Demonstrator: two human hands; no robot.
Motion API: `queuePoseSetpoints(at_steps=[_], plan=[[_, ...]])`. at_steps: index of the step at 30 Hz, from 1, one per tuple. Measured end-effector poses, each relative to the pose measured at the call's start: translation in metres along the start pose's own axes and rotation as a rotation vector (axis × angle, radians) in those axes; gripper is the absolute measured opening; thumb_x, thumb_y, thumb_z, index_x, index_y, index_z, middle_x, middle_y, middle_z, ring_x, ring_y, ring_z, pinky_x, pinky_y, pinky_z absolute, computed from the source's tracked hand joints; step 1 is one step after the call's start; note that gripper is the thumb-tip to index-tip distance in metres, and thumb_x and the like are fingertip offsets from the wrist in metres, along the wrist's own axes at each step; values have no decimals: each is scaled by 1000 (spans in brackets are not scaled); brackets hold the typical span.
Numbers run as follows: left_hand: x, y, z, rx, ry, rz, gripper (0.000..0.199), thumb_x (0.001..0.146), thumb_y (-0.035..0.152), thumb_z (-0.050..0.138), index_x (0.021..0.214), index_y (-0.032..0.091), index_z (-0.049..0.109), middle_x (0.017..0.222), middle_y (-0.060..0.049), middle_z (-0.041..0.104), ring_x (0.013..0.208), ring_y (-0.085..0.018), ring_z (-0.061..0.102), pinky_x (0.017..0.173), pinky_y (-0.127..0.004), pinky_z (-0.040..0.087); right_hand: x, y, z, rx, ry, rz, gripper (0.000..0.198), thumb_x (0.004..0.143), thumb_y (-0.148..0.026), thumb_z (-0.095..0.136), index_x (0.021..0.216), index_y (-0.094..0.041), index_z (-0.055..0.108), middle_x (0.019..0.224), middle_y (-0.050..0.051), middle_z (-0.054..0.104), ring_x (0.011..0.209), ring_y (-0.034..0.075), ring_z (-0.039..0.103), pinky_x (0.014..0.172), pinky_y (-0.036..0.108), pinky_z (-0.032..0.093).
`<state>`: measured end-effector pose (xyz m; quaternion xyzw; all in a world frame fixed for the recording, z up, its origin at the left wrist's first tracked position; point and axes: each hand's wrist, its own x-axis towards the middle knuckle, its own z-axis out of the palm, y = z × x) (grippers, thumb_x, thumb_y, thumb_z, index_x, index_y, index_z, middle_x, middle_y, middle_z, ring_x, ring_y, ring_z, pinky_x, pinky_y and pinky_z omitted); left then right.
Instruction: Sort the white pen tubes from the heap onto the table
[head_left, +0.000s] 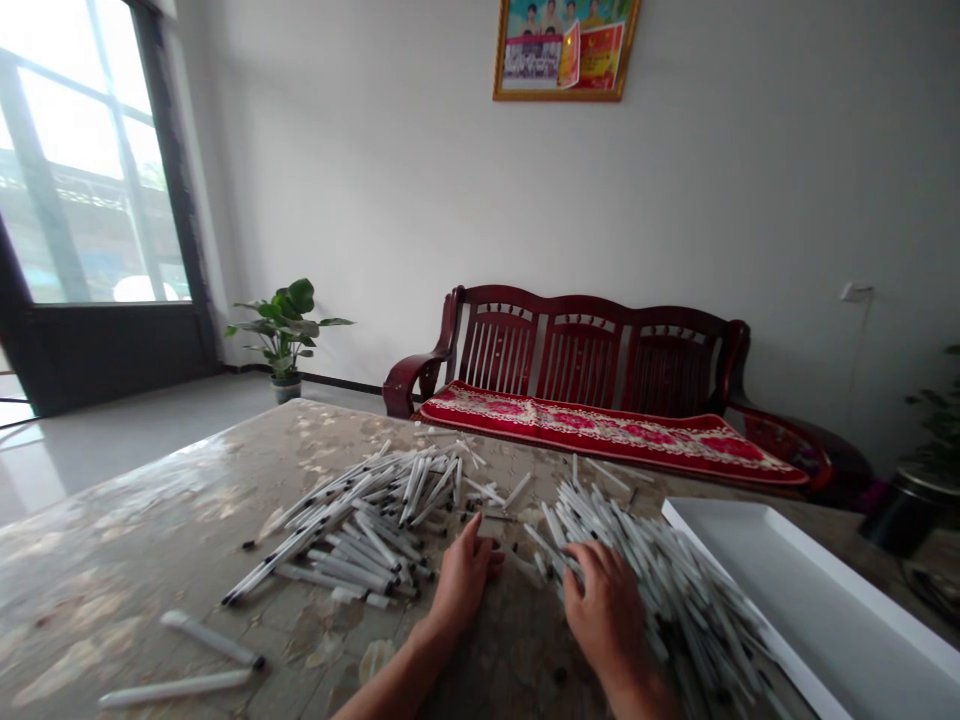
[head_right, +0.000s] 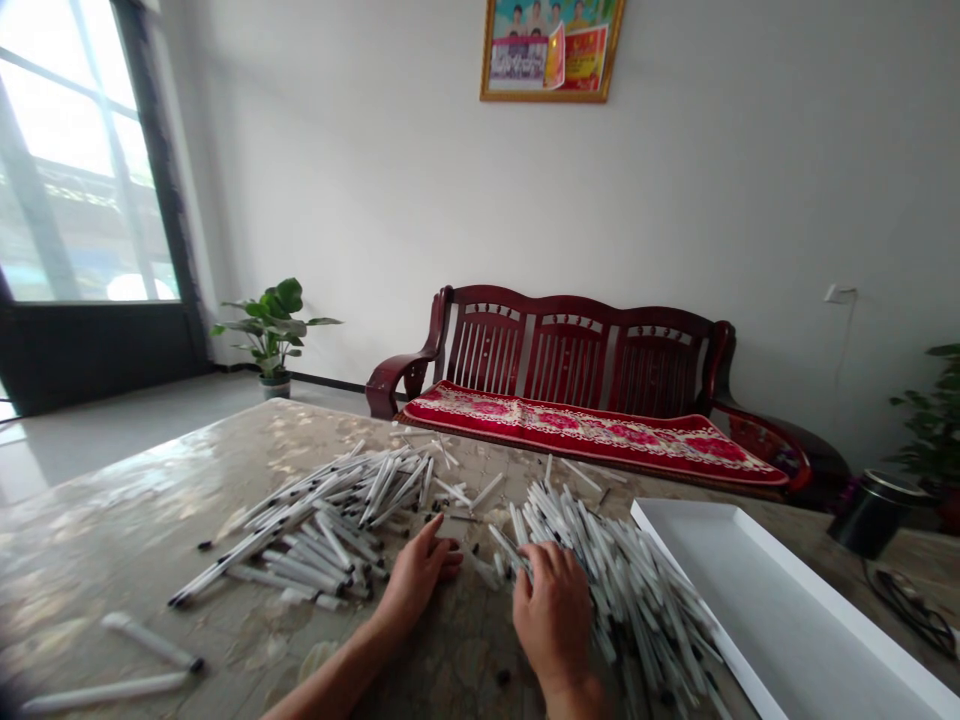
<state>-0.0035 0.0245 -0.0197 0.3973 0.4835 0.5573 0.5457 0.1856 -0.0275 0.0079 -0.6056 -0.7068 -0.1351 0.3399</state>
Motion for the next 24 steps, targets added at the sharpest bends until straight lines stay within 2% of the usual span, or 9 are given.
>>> queuePoseSetpoints(at_steps=[3, 6, 9, 12, 14, 17, 21, 24], plan=[[1, 3, -5, 123, -8, 49, 54, 81, 24, 56, 134, 13, 49, 91, -7, 74, 70, -19, 71, 61, -27, 54, -4, -31, -1, 143, -151, -156, 32, 84, -15, 53, 109, -28, 68, 116, 3, 68, 111, 23, 57, 96, 38, 42], [-2, 14, -14, 430, -6, 205, 38, 86, 22, 51, 121, 16, 61, 98, -8, 74, 80, -19, 70, 72, -29, 52, -8, -51, 5, 189, -242, -234, 37, 82, -17, 58, 116, -31, 67, 134, -2, 61, 132, 24, 45, 112, 42, 31], [-8, 31, -25, 841, 75, 392, 28, 86, 18, 51, 107, 22, 69, 105, -6, 73, 98, -21, 64, 88, -31, 45, -11, -48, 18, 156, -266, -212, 35, 85, -19, 56, 117, -29, 68, 132, -1, 62, 133, 24, 45, 115, 46, 28], [-11, 46, -38, 1203, 128, 488, 31, 87, 16, 50, 108, 26, 70, 103, -5, 72, 101, -24, 59, 88, -34, 41, -13, -30, 34, 61, -230, -159, 40, 84, -20, 57, 123, -25, 65, 133, 5, 62, 130, 29, 49, 111, 50, 32], [-11, 53, -45, 1359, 154, 488, 33, 87, 15, 49, 108, 26, 71, 104, -6, 70, 101, -26, 57, 87, -36, 39, -14, -17, 41, 1, -174, -124, 37, 85, -23, 57, 121, -23, 66, 129, 8, 65, 127, 32, 52, 108, 52, 35], [-8, 56, -52, 1470, 161, 443, 34, 87, 14, 47, 107, 27, 72, 113, -7, 68, 105, -27, 55, 86, -37, 37, -13, -6, 44, -42, -96, -96, 30, 88, -27, 56, 114, -23, 69, 120, 9, 69, 125, 33, 53, 106, 53, 35], [-3, 54, -55, 1524, 78, 368, 32, 88, 16, 45, 103, 25, 73, 107, -9, 70, 102, -28, 57, 85, -38, 37, -10, -8, 34, -28, -57, -95, 26, 90, -26, 54, 110, -25, 70, 117, 6, 70, 122, 31, 54, 106, 52, 35], [-2, 53, -55, 1552, 52, 364, 32, 89, 14, 43, 99, 24, 72, 101, -8, 70, 97, -26, 60, 84, -37, 38, -6, -14, 27, 22, -30, -110, 24, 89, -22, 53, 106, -25, 70, 114, 5, 71, 119, 28, 55, 105, 49, 36]])
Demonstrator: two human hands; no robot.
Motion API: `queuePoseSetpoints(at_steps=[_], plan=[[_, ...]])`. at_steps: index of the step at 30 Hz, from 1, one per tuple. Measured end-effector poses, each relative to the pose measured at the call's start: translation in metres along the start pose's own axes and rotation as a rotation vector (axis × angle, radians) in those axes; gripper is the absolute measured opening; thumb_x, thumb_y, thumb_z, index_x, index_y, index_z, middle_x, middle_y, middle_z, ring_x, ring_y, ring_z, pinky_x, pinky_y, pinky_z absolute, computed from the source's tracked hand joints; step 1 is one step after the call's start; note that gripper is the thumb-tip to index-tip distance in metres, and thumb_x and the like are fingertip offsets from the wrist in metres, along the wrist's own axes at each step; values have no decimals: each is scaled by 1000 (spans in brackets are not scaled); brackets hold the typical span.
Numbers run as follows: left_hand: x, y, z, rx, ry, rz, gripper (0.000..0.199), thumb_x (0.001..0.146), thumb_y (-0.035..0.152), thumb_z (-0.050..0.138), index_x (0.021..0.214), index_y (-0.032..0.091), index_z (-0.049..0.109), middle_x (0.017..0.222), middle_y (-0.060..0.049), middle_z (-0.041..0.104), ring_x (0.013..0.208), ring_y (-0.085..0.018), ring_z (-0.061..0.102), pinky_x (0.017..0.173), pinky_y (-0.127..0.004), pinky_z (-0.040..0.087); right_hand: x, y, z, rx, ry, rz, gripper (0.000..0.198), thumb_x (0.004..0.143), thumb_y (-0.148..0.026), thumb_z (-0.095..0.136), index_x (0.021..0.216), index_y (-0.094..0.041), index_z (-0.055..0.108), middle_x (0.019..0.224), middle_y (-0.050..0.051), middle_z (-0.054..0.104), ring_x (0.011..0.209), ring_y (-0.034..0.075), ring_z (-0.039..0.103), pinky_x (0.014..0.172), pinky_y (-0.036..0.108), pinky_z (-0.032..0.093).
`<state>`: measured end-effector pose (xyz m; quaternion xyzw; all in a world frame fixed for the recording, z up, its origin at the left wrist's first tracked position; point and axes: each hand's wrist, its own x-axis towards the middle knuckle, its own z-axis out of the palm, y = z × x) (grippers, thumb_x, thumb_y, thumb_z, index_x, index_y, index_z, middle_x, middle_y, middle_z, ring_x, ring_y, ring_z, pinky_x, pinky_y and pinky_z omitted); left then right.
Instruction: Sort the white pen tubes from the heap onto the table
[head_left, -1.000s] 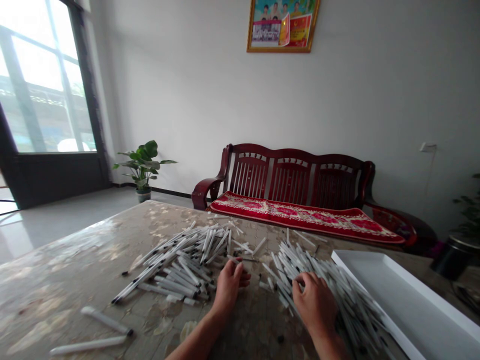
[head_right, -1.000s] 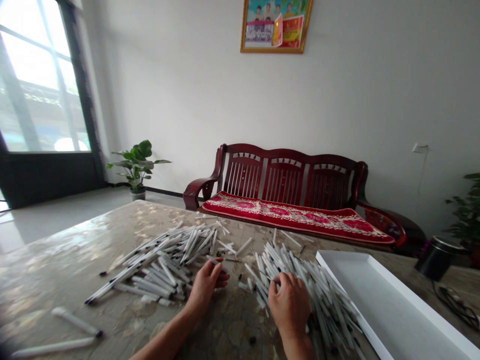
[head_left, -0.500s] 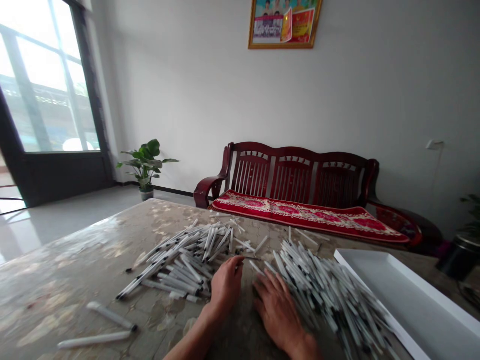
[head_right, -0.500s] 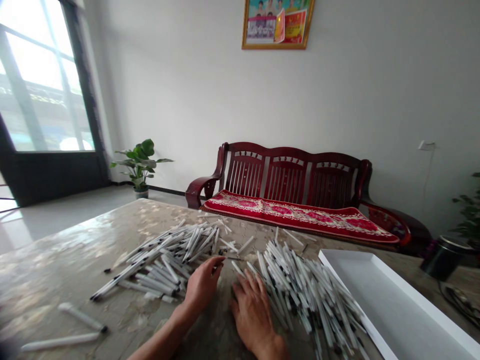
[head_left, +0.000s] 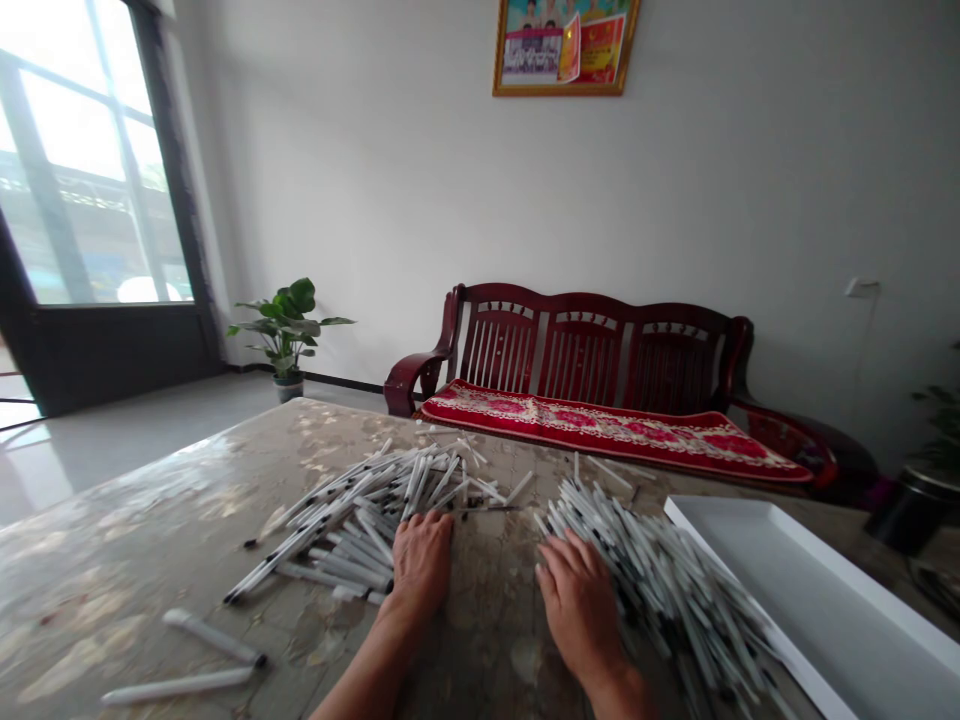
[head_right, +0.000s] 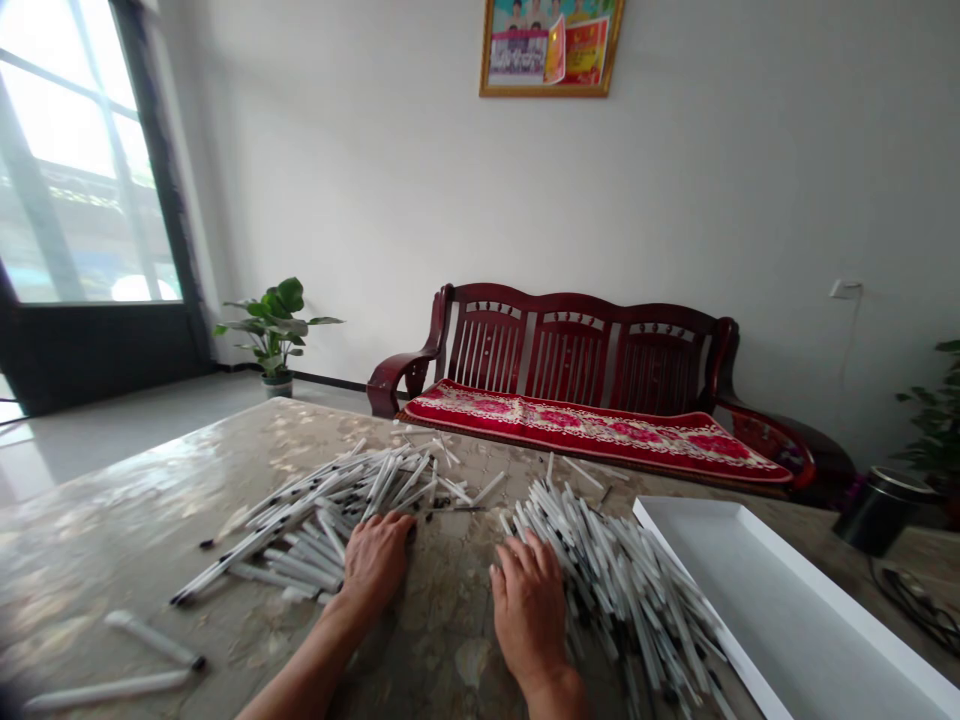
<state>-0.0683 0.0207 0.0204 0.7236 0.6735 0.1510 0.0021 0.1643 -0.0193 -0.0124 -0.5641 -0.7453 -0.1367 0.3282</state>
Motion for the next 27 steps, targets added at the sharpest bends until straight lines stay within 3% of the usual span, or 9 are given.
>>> queuePoseSetpoints(at_steps=[5, 9, 16, 23, 27], plan=[[-3, 9, 1, -13, -34, 35, 34, 89, 9, 40, 100, 21, 69, 104, -9, 69, 98, -24, 61, 83, -33, 41, 3, -5, -5, 78, 37, -5, 26, 87, -14, 52, 103, -23, 70, 109, 5, 71, 114, 25, 57, 101, 44, 40], [-14, 31, 6, -130, -115, 157, 37, 87, 6, 42, 109, 22, 66, 105, -9, 69, 101, -22, 61, 85, -30, 42, 4, -10, -8, 134, 45, -10, 28, 87, -12, 51, 106, -24, 68, 107, 4, 71, 109, 23, 59, 100, 41, 41], [-25, 54, 23, -484, -65, 374, 38, 85, 10, 44, 113, 26, 64, 102, -6, 71, 96, -21, 63, 81, -26, 44, 5, -28, -18, 172, -103, 15, 17, 84, -15, 60, 95, -25, 68, 93, 2, 70, 93, 22, 61, 85, 34, 44], [-22, 50, 38, -843, -28, 345, 38, 80, 14, 55, 114, 27, 64, 92, -4, 74, 86, -20, 67, 77, -24, 46, 8, -23, -11, 115, -146, 32, 16, 85, -12, 60, 81, -25, 68, 81, 0, 69, 85, 22, 61, 76, 31, 41], [-21, 52, 40, -893, -27, 329, 26, 79, 15, 55, 97, 25, 70, 91, -4, 74, 85, -20, 67, 76, -25, 46, 8, -22, -12, 72, -149, 32, 11, 85, -16, 63, 82, -25, 68, 83, 0, 69, 85, 22, 60, 75, 32, 40]])
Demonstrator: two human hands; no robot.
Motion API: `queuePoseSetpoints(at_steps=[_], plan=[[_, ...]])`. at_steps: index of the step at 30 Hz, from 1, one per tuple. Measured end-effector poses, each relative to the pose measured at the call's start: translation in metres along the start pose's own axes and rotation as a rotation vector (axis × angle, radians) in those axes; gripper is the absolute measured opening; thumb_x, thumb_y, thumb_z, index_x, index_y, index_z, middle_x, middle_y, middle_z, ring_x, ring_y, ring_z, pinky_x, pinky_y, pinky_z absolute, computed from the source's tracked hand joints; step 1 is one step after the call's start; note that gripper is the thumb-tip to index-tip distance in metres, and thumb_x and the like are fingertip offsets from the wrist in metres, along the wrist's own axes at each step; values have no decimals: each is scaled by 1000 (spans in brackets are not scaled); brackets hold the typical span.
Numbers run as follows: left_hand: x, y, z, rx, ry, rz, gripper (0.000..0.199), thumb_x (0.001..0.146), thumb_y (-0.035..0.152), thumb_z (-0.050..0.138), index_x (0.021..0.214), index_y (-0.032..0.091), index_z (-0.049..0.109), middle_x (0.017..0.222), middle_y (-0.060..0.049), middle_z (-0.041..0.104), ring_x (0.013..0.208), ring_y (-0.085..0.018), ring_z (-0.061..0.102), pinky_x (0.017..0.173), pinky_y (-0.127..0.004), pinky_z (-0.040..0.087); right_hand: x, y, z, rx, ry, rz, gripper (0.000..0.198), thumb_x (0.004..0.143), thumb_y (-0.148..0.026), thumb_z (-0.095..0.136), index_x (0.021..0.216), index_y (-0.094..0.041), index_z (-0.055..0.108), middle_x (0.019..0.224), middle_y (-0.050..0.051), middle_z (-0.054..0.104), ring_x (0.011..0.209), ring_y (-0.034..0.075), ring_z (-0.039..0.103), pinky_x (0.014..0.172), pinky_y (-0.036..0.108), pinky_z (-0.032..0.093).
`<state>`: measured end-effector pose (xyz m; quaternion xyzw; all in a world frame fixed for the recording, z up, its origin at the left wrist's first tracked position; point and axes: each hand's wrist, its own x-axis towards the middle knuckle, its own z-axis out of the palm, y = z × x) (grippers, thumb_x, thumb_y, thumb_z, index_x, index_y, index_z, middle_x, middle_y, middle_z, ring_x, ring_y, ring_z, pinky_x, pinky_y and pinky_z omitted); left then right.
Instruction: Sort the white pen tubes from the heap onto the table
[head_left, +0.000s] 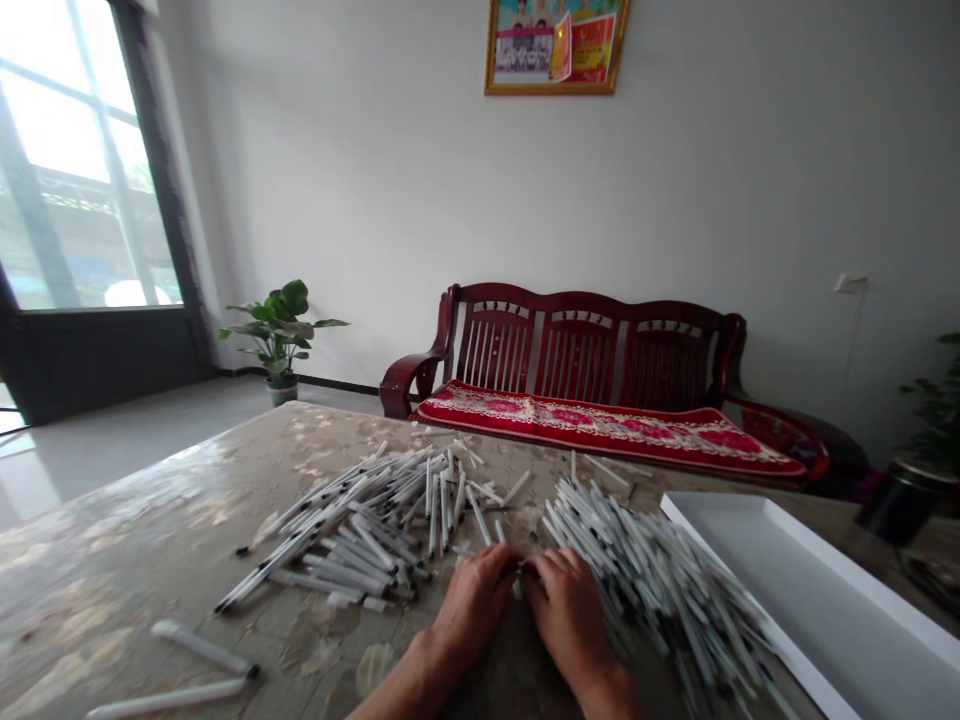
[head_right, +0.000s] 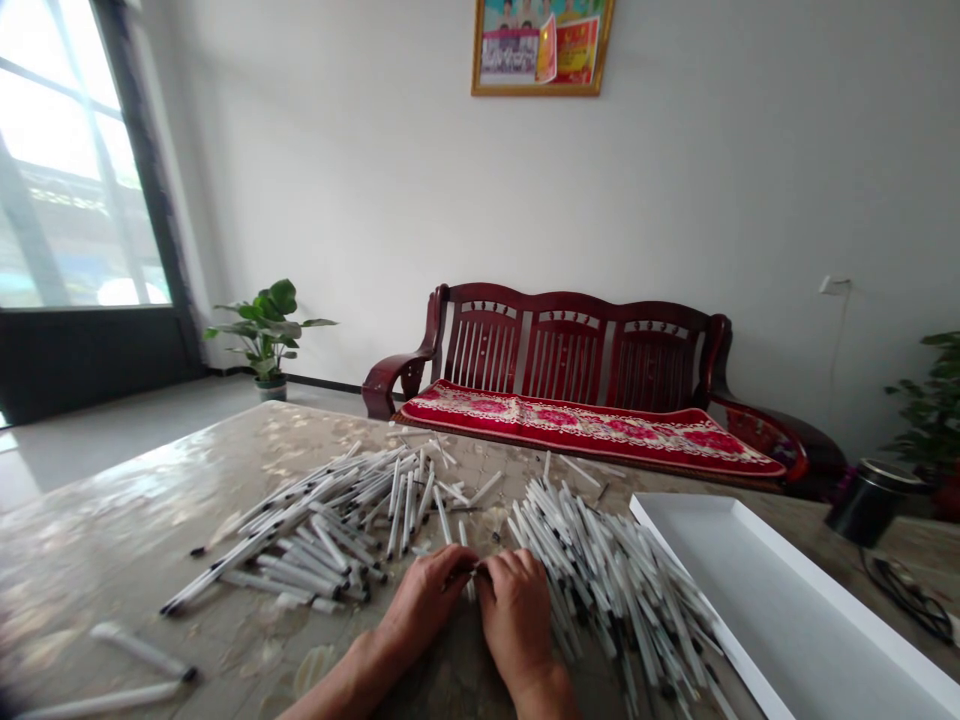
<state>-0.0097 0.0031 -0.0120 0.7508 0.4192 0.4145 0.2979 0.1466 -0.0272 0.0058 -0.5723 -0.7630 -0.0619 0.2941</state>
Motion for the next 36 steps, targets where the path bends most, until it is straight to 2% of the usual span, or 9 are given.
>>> queuePoseSetpoints(at_steps=[6, 9, 12, 15, 18, 23, 27, 32, 36], plan=[[1, 8, -4, 32, 131, -99, 20, 88, 31, 52, 83, 23, 69, 81, -5, 72, 77, -20, 65, 71, -26, 44, -1, -1, 3, -78, -35, 3, 14, 81, -13, 66, 82, -27, 67, 83, -1, 68, 85, 23, 59, 74, 33, 38], [0, 13, -6, 82, 118, -149, 33, 92, 37, 45, 69, 22, 64, 67, -3, 68, 64, -18, 62, 63, -25, 40, 0, 11, 9, -76, 52, 34, 13, 84, -14, 63, 84, -26, 66, 84, 0, 68, 83, 23, 60, 72, 33, 38], [0, 13, -5, 48, 106, -222, 38, 92, 40, 43, 65, 21, 62, 59, -2, 64, 58, -17, 59, 61, -26, 38, 1, 24, 14, -17, 199, 69, 11, 92, -21, 54, 88, -24, 64, 84, 3, 68, 80, 22, 60, 72, 32, 40], [3, 10, -1, -191, 166, -305, 32, 86, 47, 51, 81, 19, 66, 63, -1, 65, 55, -15, 58, 58, -25, 40, 1, 28, 16, 103, 251, 47, 23, 98, -28, 43, 89, -23, 64, 84, 4, 67, 80, 21, 62, 73, 31, 42], [7, 10, 0, -591, 280, -383, 44, 75, 56, 64, 99, 19, 64, 73, 0, 66, 61, -15, 61, 52, -23, 42, 0, 26, 16, 187, 196, 3, 29, 99, -34, 41, 87, -23, 65, 83, 4, 67, 79, 19, 62, 72, 29, 43], [12, 17, -3, -1034, 300, -540, 49, 53, 52, 86, 78, 16, 64, 69, 1, 66, 63, -11, 63, 56, -19, 49, -1, 21, 16, 289, 161, 90, 39, 99, -41, 37, 77, -22, 63, 75, 3, 66, 73, 18, 62, 67, 25, 43], [12, 18, -2, -1133, 303, -572, 46, 50, 43, 91, 77, 15, 66, 68, 0, 68, 61, -11, 66, 56, -20, 53, 1, 22, 14, 360, 168, 136, 44, 99, -45, 37, 69, -22, 60, 68, 2, 63, 66, 17, 60, 63, 25, 43], [12, 14, 1, -1170, 340, -587, 36, 57, 35, 90, 75, 13, 68, 67, -2, 70, 59, -12, 67, 54, -19, 55, 2, 22, 10, 402, 240, 80, 33, 94, -44, 48, 81, -22, 67, 78, 4, 67, 76, 19, 63, 71, 27, 47], [12, 15, 1, -1209, 366, -617, 23, 67, 23, 85, 77, 12, 68, 69, -3, 71, 62, -12, 69, 55, -18, 56, 2, 18, 7, 414, 223, 105, 31, 95, -42, 46, 87, -22, 68, 82, 4, 68, 79, 19, 64, 72, 27, 48]])
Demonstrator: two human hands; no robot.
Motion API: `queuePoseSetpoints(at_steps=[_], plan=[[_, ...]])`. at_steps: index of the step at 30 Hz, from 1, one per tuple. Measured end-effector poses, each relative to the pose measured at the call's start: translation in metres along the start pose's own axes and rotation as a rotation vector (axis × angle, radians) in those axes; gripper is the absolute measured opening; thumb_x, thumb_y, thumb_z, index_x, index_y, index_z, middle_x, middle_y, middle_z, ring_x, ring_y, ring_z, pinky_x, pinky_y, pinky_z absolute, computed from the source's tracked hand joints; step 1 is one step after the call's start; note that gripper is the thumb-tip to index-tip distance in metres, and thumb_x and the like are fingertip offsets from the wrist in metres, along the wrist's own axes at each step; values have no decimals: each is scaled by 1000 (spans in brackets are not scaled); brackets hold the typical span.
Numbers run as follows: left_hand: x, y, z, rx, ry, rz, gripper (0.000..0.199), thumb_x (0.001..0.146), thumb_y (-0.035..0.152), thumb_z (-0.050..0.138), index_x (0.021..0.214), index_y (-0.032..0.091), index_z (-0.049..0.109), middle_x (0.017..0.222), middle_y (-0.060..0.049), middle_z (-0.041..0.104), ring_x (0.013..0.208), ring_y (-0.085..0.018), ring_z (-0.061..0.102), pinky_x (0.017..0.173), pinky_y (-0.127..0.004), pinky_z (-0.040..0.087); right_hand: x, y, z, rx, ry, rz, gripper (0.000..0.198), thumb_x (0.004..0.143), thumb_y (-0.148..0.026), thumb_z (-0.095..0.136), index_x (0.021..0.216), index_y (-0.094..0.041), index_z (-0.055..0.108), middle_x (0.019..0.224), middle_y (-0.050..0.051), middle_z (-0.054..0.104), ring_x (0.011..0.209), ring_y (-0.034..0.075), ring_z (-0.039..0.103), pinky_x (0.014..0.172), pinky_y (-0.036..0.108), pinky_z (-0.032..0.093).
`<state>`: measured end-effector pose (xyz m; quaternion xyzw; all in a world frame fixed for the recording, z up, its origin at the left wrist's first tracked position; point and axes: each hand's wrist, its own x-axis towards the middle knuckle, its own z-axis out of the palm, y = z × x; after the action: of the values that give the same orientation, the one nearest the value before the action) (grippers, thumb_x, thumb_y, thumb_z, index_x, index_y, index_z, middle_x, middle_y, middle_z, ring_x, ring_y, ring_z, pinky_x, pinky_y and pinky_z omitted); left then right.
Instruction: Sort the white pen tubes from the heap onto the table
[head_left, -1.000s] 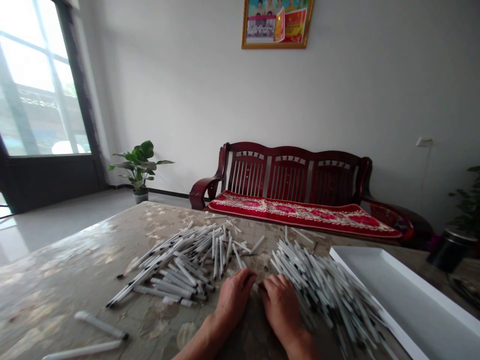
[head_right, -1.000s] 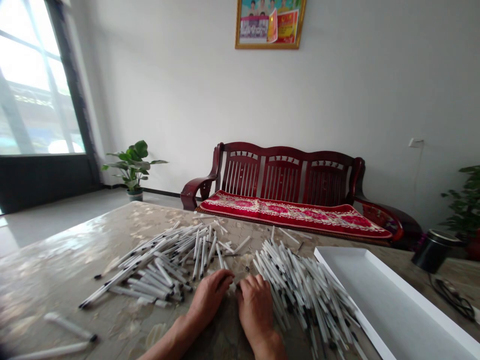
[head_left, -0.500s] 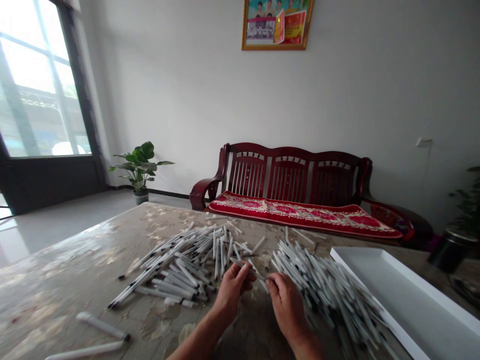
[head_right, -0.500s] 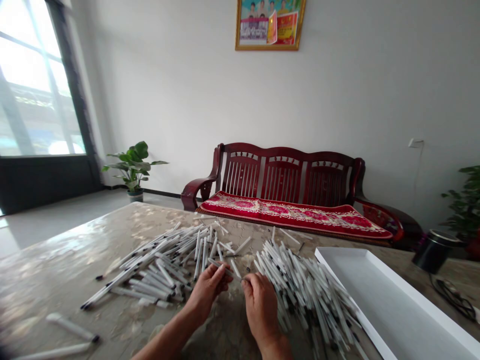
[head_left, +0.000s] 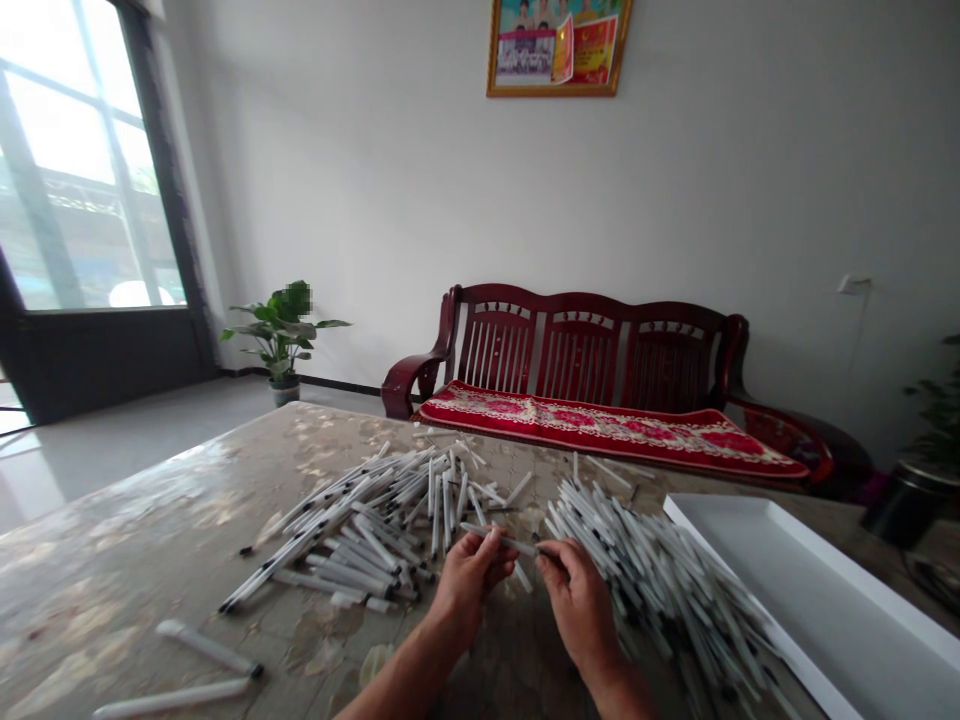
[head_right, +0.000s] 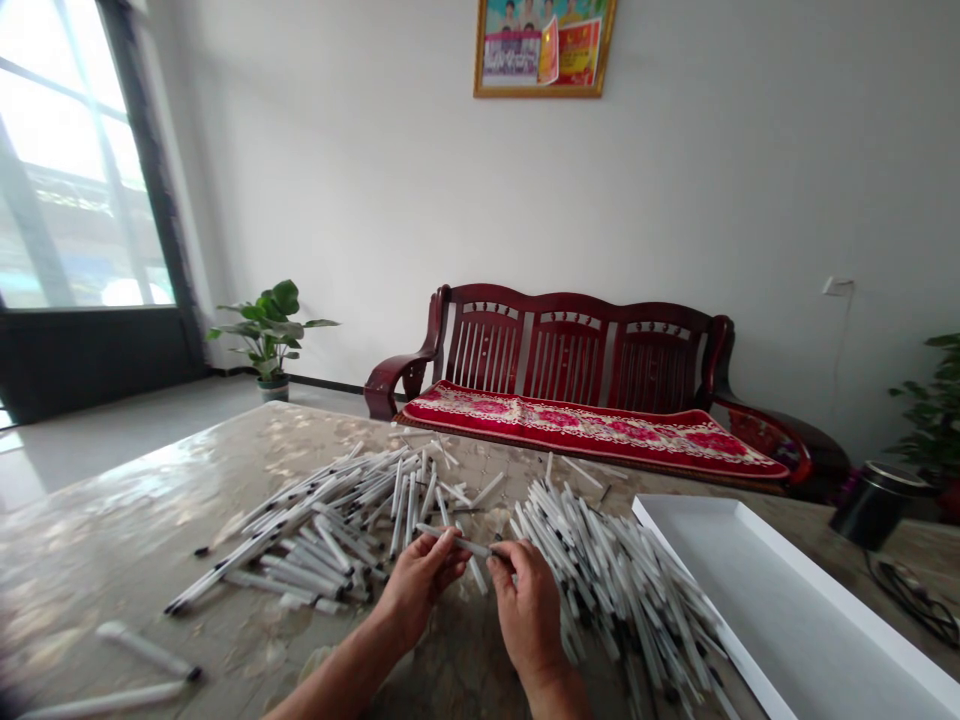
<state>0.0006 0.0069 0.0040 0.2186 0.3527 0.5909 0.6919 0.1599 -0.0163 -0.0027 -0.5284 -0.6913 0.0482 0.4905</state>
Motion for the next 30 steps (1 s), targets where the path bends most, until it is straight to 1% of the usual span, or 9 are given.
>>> queuePoseSetpoints(at_steps=[4, 9, 11, 15, 17, 21, 23, 27, 30], plan=[[0, 0, 1, -6, -3, -6, 15, 72, 17, 81, 78, 12, 68, 69, -3, 71, 62, -13, 70, 55, -18, 57, -1, 1, 1, -43, 0, 46, 42, 97, -43, 39, 72, -22, 66, 70, 3, 66, 68, 18, 63, 64, 27, 47], [0, 0, 1, -6, -2, -2, 15, 72, 17, 81, 78, 12, 68, 69, -4, 72, 62, -13, 70, 55, -18, 57, -1, 5, 2, 13, 23, 14, 30, 93, -44, 49, 93, -23, 71, 89, 6, 71, 86, 20, 66, 75, 28, 51], [-1, 0, 1, -9, -1, -3, 16, 71, 18, 82, 78, 12, 68, 69, -3, 71, 62, -13, 70, 55, -18, 57, -1, 6, 1, 19, 12, 44, 32, 94, -44, 47, 96, -23, 71, 91, 6, 72, 86, 20, 66, 75, 28, 51], [-1, -1, 2, -4, -7, -6, 20, 68, 19, 84, 77, 12, 68, 69, -3, 72, 62, -13, 70, 56, -19, 57, -1, 8, 2, -30, -24, 114, 45, 97, -47, 38, 75, -23, 69, 71, 5, 68, 68, 19, 63, 65, 29, 49], [-1, -1, 2, -1, -13, 1, 21, 67, 20, 85, 78, 12, 68, 69, -3, 72, 62, -13, 70, 56, -19, 57, 0, 8, 2, -39, -11, 92, 40, 95, -47, 43, 77, -23, 70, 74, 5, 69, 73, 20, 64, 68, 29, 50], [-1, -1, 2, 5, -13, 6, 23, 67, 23, 85, 78, 12, 68, 70, -3, 72, 63, -13, 70, 57, -18, 57, 0, 4, 0, -15, 53, 37, 29, 91, -44, 52, 93, -23, 71, 91, 6, 71, 88, 21, 65, 79, 30, 51], [-1, -1, 2, 8, -17, 7, 24, 67, 24, 86, 78, 13, 68, 71, -3, 72, 64, -13, 70, 58, -18, 57, 0, 2, 0, -26, 43, 53, 31, 93, -45, 48, 92, -23, 71, 89, 5, 71, 85, 20, 66, 76, 29, 51], [-1, -1, 2, 10, -17, 13, 23, 67, 24, 85, 78, 12, 68, 72, -3, 72, 64, -13, 70, 58, -19, 57, 0, 4, 0, -74, -1, 91, 39, 96, -44, 42, 76, -24, 69, 72, 3, 69, 71, 20, 64, 67, 30, 50], [-1, -1, 2, 13, -6, 14, 23, 67, 23, 85, 78, 12, 68, 69, -3, 72, 63, -13, 70, 57, -19, 57, -1, 6, 1, -25, 23, 77, 27, 91, -41, 51, 87, -23, 71, 85, 5, 72, 83, 22, 66, 76, 31, 51]])
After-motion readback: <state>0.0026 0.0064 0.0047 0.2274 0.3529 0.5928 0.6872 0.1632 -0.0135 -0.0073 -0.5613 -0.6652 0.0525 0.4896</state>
